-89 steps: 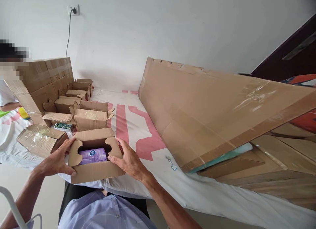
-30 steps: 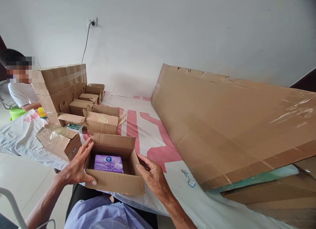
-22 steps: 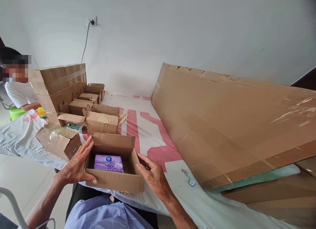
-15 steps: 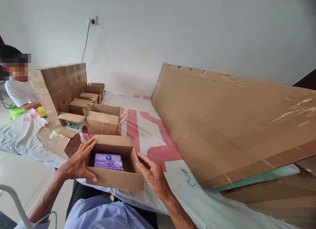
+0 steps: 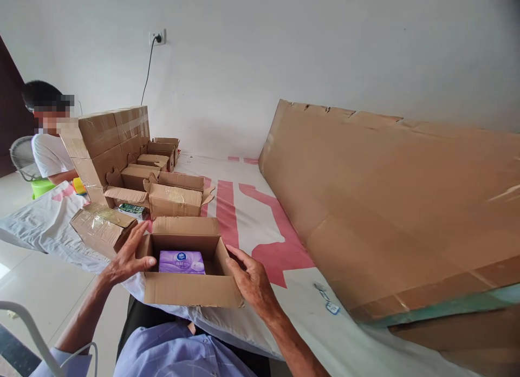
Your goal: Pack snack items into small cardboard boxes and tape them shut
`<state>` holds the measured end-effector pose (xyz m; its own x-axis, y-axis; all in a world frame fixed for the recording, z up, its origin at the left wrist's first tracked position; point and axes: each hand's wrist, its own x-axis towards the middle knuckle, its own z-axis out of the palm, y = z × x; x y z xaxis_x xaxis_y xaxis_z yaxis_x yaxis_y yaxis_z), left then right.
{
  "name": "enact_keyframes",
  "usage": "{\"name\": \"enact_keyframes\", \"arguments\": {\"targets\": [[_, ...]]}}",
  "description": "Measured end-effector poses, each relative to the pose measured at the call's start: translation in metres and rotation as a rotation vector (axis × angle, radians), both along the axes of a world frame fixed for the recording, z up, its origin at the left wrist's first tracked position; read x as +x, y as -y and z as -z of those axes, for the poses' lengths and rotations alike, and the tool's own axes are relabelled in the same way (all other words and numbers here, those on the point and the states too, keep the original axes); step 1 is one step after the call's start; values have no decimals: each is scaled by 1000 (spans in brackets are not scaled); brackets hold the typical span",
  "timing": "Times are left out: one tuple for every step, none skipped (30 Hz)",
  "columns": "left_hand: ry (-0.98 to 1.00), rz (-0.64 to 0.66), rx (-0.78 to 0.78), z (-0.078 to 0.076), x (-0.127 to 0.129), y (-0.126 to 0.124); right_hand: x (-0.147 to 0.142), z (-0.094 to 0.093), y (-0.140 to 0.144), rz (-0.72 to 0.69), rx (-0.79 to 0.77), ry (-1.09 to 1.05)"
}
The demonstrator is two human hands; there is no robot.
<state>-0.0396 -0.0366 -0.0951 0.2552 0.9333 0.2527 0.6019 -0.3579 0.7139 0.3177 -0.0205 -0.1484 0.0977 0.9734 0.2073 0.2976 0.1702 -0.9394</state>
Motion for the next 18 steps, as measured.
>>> {"name": "enact_keyframes", "arguments": {"targets": [[20,-78,6,3,-3,-1,-1,1,0,8,2,-5],[28,-153,14,5,-6,-3,-2,2,0,12,6,-9],[26,-214,20,6,-8,-3,-2,3,0,11,11,-12],[15,-260,20,5,-10,-4,-2,3,0,6,16,-15],[-4,-293,16,4,-11,-3,-3,3,0,2,19,-16],[-27,-317,10,1,-12,-2,-3,4,0,0,22,-16],[-48,-334,10,-3,-12,1,-3,4,0,2,23,-14],[-65,-344,22,-8,-12,4,-3,4,0,4,25,-11],[-77,-342,49,-13,-11,7,-3,4,0,5,24,-7],[-88,-324,82,-18,-9,11,-4,4,-1,2,22,-2],[-102,-286,112,-23,-7,15,-6,4,-1,-7,20,0],[-122,-232,130,-28,-5,19,-7,4,-2,-18,16,-1],[-151,-172,131,-31,-4,22,-9,3,-2,-30,11,-6],[-187,-112,117,-33,-2,25,-10,3,-2,-41,3,-12],[-221,-57,94,-34,-2,26,-12,3,-2,-49,-3,-19],[-248,-13,71,-33,-2,27,-13,2,-2,-52,-6,-26],[-263,22,52,-31,-3,26,-13,2,-2,-54,-8,-29],[-266,50,39,-28,-4,25,-14,2,-2,-55,-9,-29]]}}
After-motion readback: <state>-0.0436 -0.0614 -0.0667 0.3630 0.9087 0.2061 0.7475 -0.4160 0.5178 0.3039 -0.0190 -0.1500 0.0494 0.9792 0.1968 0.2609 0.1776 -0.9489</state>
